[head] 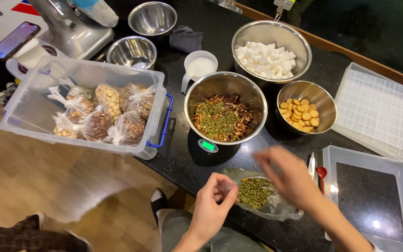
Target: Weighing and portioning various nuts and seeds into plastic bags using a digital scale.
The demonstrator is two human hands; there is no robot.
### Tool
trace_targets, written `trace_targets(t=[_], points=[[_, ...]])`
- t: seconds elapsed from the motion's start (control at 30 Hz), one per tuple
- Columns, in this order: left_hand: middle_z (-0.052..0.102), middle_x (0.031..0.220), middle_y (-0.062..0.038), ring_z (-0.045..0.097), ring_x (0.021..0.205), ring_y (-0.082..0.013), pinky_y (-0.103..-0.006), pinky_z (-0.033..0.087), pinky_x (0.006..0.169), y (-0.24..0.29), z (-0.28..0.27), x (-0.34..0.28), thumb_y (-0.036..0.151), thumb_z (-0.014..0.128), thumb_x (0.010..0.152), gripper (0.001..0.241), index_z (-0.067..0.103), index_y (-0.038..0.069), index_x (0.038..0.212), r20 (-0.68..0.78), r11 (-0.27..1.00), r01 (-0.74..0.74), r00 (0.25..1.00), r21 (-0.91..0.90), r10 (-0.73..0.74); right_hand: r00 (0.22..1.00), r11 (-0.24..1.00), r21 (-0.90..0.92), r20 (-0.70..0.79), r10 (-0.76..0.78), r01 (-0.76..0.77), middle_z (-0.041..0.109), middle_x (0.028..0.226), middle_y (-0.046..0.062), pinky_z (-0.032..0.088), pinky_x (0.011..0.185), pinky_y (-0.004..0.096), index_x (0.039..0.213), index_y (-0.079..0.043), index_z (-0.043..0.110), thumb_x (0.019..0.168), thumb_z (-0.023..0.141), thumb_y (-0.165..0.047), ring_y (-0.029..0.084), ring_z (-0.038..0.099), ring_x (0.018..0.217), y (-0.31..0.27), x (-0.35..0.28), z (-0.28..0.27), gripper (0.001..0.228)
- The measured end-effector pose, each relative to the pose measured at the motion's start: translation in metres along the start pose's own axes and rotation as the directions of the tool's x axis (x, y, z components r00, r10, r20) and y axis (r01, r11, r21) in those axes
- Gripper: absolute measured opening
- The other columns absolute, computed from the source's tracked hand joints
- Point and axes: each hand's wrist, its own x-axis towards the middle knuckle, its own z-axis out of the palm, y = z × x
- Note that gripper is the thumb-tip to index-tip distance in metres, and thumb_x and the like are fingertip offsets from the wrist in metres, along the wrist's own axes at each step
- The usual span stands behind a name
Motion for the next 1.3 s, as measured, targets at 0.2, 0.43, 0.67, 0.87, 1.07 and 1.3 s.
trace_targets(t=[0.2, 0.43, 0.67, 0.87, 1.07, 1.3], points=[[0.082, 0.098, -0.008, 0.086, 0.088, -0.0166, -0.0290, 0.069, 0.080, 0.012, -0.001, 0.002, 0.018, 0.083, 0.109, 0.014, 0.071, 0.011, 0.111, 0.032, 0.998, 0.051, 0.998, -0.049, -0.049, 0.995, 0.997, -0.016, 0.065, 0.074, -0.073, 0.083, 0.131, 0.011, 0.062, 0.098, 0.046, 0.134, -0.008, 0.080, 0.110, 0.074, -0.019, 0.031, 0.080, 0.115, 0.068, 0.144, 0.055, 0.026], [0.075, 0.098, -0.007, 0.080, 0.091, -0.0149, -0.0299, 0.069, 0.082, 0.026, -0.031, 0.027, 0.020, 0.079, 0.113, 0.013, 0.070, 0.012, 0.115, 0.163, 0.990, 0.138, 0.977, 0.009, -0.138, 0.890, 0.770, -0.617, 0.247, 0.383, -0.161, 0.064, 0.144, 0.028, 0.067, 0.095, 0.061, 0.145, -0.005, 0.055, 0.090, 0.101, -0.032, 0.049, 0.061, 0.134, 0.173, 0.214, 0.183, 0.077], [0.081, 0.109, -0.009, 0.084, 0.100, -0.0173, -0.0322, 0.072, 0.093, 0.034, -0.060, 0.057, 0.020, 0.076, 0.114, 0.011, 0.068, 0.012, 0.115, 0.281, 0.982, 0.189, 0.943, -0.009, -0.179, 0.933, 0.863, -0.468, 0.188, 0.306, -0.189, 0.080, 0.099, 0.016, 0.060, 0.066, 0.059, 0.097, -0.006, 0.072, 0.098, 0.067, 0.006, 0.042, 0.079, 0.087, 0.157, 0.216, 0.147, 0.013], [0.078, 0.110, -0.008, 0.087, 0.103, -0.0199, -0.0350, 0.072, 0.097, 0.032, -0.068, 0.080, 0.019, 0.078, 0.113, 0.012, 0.068, 0.013, 0.114, 0.311, 0.975, 0.222, 0.927, -0.008, -0.208, 0.911, 0.906, -0.156, 0.066, 0.408, -0.394, 0.082, 0.142, 0.020, 0.061, 0.112, 0.055, 0.150, -0.006, 0.075, 0.099, 0.086, -0.008, 0.041, 0.078, 0.131, 0.138, 0.209, 0.111, 0.053], [0.083, 0.102, -0.006, 0.091, 0.098, -0.0161, -0.0273, 0.067, 0.092, 0.026, -0.061, 0.083, 0.018, 0.082, 0.109, 0.014, 0.069, 0.014, 0.111, 0.269, 0.984, 0.176, 0.948, -0.008, -0.168, 0.846, 0.891, -0.243, 0.294, 0.444, -0.383, 0.074, 0.128, 0.016, 0.066, 0.098, 0.049, 0.121, -0.004, 0.078, 0.100, 0.090, -0.034, 0.032, 0.077, 0.109, 0.121, 0.205, 0.161, 0.039], [0.082, 0.104, -0.008, 0.090, 0.100, -0.0188, -0.0317, 0.070, 0.089, 0.027, -0.052, 0.072, 0.021, 0.081, 0.112, 0.015, 0.068, 0.012, 0.114, 0.214, 0.981, 0.189, 0.961, -0.048, -0.174, 0.935, 0.935, -0.221, 0.164, 0.315, -0.276, 0.081, 0.101, 0.013, 0.061, 0.079, 0.050, 0.095, -0.004, 0.078, 0.095, 0.087, 0.001, 0.033, 0.079, 0.090, 0.144, 0.201, 0.160, 0.011]])
